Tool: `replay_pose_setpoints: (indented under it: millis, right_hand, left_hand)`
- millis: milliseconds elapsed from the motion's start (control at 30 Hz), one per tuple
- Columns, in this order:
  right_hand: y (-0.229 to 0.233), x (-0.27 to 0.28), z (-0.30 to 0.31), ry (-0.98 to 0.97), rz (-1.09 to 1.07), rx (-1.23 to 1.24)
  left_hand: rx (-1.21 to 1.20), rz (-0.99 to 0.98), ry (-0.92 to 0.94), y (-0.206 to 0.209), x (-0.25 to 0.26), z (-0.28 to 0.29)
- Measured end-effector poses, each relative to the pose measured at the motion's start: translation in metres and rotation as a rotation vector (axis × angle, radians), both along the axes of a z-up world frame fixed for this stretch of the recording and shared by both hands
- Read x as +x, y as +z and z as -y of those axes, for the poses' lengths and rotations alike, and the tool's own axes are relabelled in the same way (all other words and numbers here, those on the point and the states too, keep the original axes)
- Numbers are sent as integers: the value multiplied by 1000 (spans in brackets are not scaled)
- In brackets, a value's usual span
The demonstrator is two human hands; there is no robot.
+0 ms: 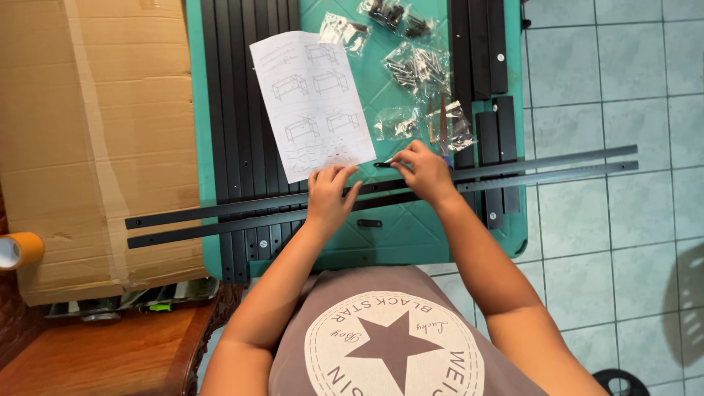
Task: The person assembles a metal frame by attaching black plastic brackets to long metal bars using bolts and nuts. They repeatedly consult a printed instruction sheet, align the brackets, and tighten the fasteners by hand on a green work surface.
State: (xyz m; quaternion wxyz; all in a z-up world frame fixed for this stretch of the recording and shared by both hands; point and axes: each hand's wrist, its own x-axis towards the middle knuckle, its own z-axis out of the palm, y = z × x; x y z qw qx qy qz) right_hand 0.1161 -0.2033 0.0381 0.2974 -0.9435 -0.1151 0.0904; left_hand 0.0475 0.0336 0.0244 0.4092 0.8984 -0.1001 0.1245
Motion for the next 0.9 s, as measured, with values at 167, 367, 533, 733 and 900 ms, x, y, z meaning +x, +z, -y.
replay_pose_setpoints:
  millis: [167,367,533,733,900]
  right_hand:
    - [-51,32,14,0,-77,-201]
    - [-80,55,23,-11,-233,-251]
    - [-57,51,38,23,-205,-11]
    - [-16,10,51,-165,-313,250]
    - [-4,-18,62,-254,-295,335]
  left_hand:
    - [57,15,-17,5,-16,-9]
    - [124,126,-29,9,-28,-9]
    - [103,245,-296,-12,-39,-10]
    - [480,-64,-718,-58,-57,37]
    - [484,-30,-574,-87,-62,60]
